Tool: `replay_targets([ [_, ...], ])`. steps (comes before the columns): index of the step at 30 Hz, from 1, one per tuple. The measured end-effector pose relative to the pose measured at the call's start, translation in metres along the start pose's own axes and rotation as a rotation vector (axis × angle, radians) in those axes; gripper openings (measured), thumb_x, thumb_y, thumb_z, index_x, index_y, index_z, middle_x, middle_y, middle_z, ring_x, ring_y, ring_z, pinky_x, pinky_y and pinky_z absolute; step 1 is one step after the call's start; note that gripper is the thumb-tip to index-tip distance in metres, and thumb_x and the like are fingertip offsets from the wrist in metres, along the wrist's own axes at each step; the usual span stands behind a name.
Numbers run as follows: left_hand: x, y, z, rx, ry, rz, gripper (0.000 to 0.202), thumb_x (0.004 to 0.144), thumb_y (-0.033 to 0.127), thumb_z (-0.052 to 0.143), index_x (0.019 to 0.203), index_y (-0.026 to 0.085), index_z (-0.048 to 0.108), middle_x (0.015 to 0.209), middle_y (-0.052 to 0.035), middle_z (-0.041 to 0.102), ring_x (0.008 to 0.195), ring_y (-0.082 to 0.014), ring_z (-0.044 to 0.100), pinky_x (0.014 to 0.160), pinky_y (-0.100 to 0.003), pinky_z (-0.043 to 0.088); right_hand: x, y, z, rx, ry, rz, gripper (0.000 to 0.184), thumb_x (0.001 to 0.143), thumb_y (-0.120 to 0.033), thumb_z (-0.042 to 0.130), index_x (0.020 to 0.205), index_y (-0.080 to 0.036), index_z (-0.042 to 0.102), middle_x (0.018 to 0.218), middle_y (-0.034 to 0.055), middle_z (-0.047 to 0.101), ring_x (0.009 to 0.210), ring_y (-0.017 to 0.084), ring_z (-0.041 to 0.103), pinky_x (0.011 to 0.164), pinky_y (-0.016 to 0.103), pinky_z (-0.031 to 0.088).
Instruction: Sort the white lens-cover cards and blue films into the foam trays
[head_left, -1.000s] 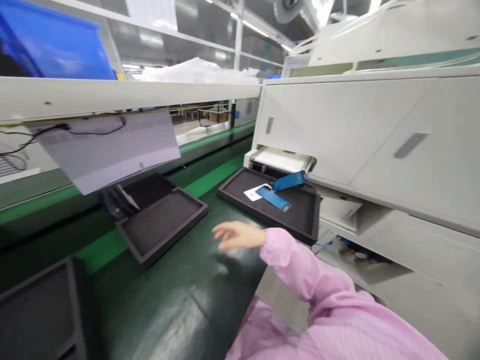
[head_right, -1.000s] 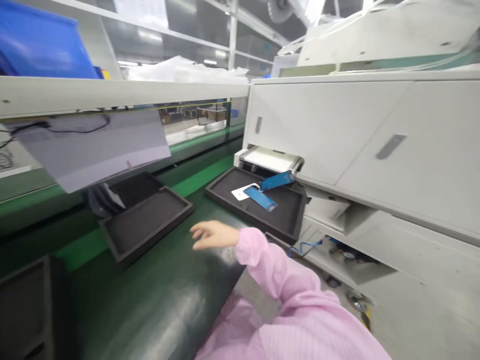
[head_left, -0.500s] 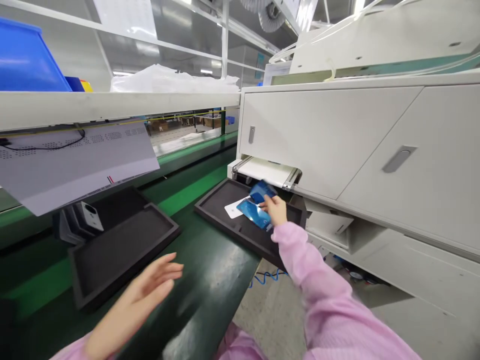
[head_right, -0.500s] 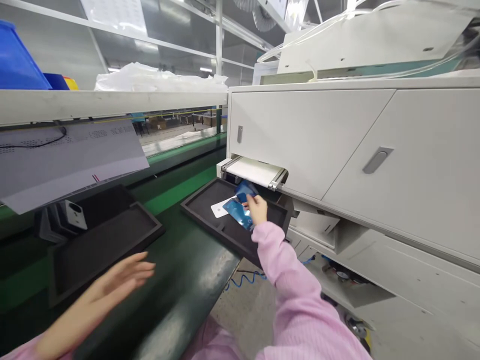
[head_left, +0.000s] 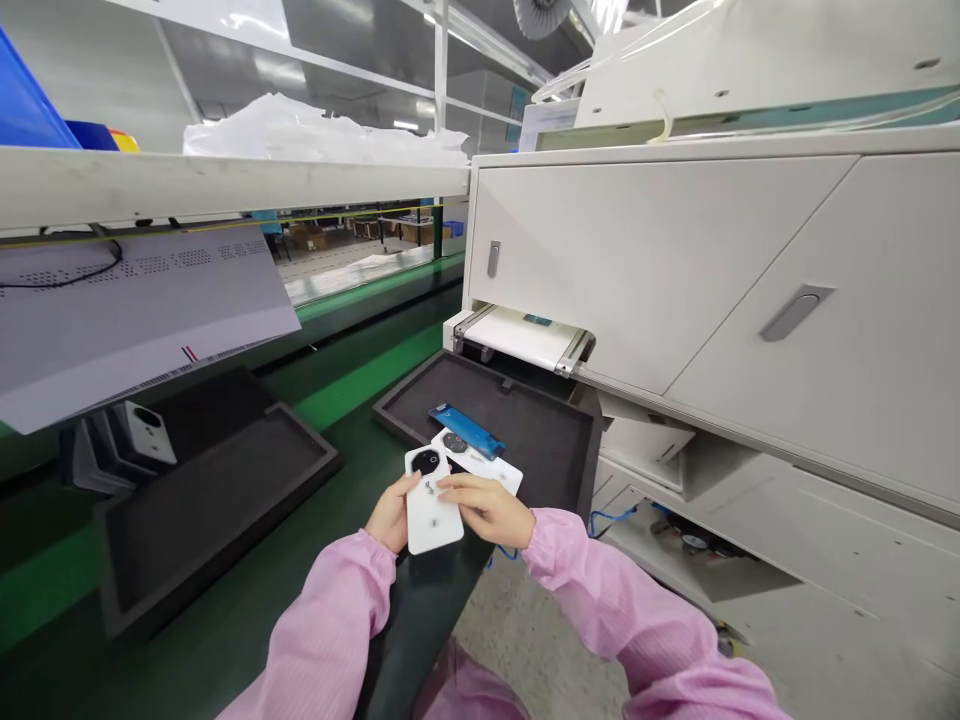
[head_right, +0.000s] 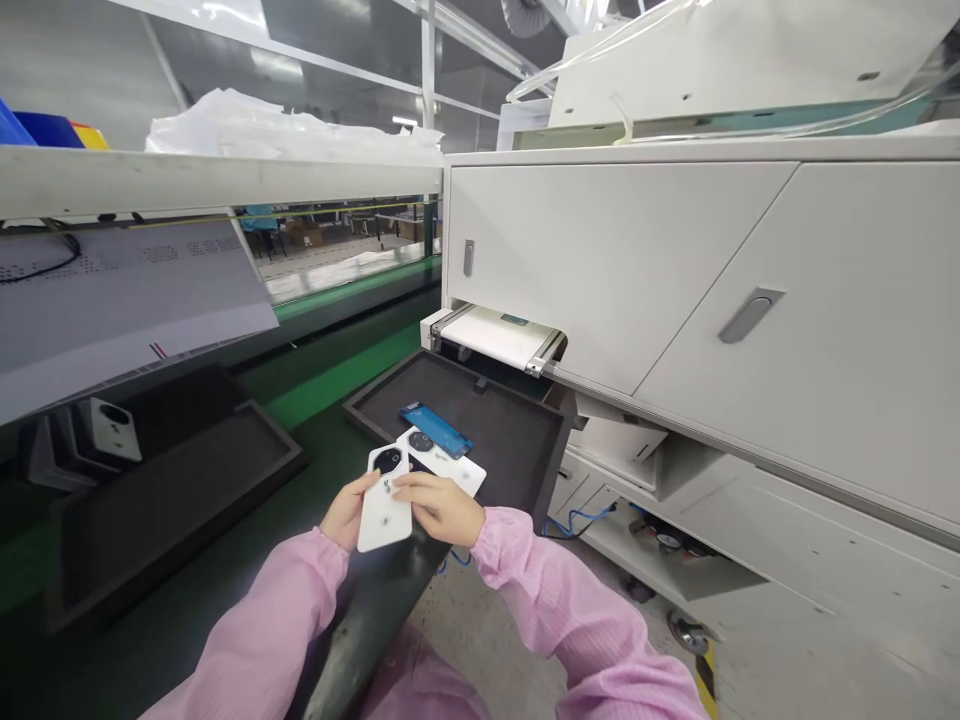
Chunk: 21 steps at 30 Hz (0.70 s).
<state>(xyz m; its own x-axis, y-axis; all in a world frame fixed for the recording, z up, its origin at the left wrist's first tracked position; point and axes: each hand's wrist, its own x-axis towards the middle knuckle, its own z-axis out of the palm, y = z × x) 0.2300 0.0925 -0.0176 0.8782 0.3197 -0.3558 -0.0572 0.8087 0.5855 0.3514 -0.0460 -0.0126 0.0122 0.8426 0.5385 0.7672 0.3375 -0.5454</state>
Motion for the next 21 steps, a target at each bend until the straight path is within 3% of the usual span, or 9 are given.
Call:
replay_targets([
  [3, 0.0, -0.004, -0.014, -0.002, 0.068, 0.043, 0.035, 0.078, 0.006, 0.053, 0.112, 0.011, 0.054, 0.079, -0.0073, 0.072, 0.07, -0.0202, 0.069, 0.078, -0.035, 0.051, -0.007, 0.004, -0.011, -0.104, 0.02, 0.186, 0.029, 0.085, -0.016, 0.041, 0.104, -0.022, 0.062, 0.112, 0.0076, 0.063, 0.104, 0.016, 0.06, 0.089, 0.031, 0.049],
  [6, -0.003, -0.004, -0.024, -0.006, 0.101, 0.061, 0.039, 0.077, 0.009, 0.056, 0.116, 0.013, 0.052, 0.083, -0.0067, 0.073, 0.073, -0.0201, 0.069, 0.078, -0.035, 0.052, -0.002, 0.025, -0.031, -0.224, 0.127, 0.465, 0.027, 0.088, -0.025, 0.04, 0.102, -0.02, 0.062, 0.106, 0.009, 0.064, 0.101, 0.018, 0.06, 0.09, 0.035, 0.047],
  [9, -0.007, -0.003, -0.027, -0.007, 0.107, 0.061, 0.039, 0.079, 0.016, 0.058, 0.116, 0.014, 0.052, 0.084, -0.0079, 0.073, 0.077, -0.0222, 0.069, 0.078, -0.038, 0.052, 0.009, 0.058, -0.047, -0.282, 0.084, 0.605, 0.035, 0.079, -0.033, 0.056, 0.11, -0.015, 0.058, 0.115, 0.013, 0.06, 0.107, 0.024, 0.056, 0.093, 0.039, 0.044],
  [13, -0.013, -0.004, -0.03, -0.01, 0.117, 0.062, 0.031, 0.079, 0.02, 0.059, 0.11, 0.013, 0.055, 0.079, -0.0076, 0.072, 0.072, -0.0216, 0.069, 0.073, -0.035, 0.054, 0.02, 0.087, -0.053, -0.313, -0.053, 0.71, 0.041, 0.068, -0.032, 0.068, 0.105, -0.014, 0.062, 0.105, 0.0132, 0.065, 0.102, 0.026, 0.059, 0.091, 0.037, 0.042],
  [18, -0.024, -0.002, -0.036, -0.036, 0.101, 0.061, 0.029, 0.08, 0.019, 0.057, 0.108, 0.01, 0.056, 0.083, -0.0111, 0.072, 0.08, -0.0253, 0.069, 0.073, -0.037, 0.053, 0.021, 0.088, -0.052, -0.267, -0.128, 0.752, 0.032, 0.065, -0.035, 0.071, 0.091, -0.018, 0.064, 0.095, 0.009, 0.069, 0.096, 0.025, 0.062, 0.084, 0.03, 0.043],
  [21, -0.027, -0.001, -0.037, -0.061, 0.091, 0.053, 0.027, 0.081, 0.019, 0.055, 0.107, 0.008, 0.056, 0.084, -0.0128, 0.072, 0.082, -0.0252, 0.069, 0.073, -0.036, 0.054, 0.022, 0.089, -0.053, -0.215, -0.098, 0.797, 0.033, 0.057, -0.029, 0.076, 0.086, -0.017, 0.063, 0.094, 0.0096, 0.068, 0.097, 0.026, 0.061, 0.083, 0.029, 0.043],
])
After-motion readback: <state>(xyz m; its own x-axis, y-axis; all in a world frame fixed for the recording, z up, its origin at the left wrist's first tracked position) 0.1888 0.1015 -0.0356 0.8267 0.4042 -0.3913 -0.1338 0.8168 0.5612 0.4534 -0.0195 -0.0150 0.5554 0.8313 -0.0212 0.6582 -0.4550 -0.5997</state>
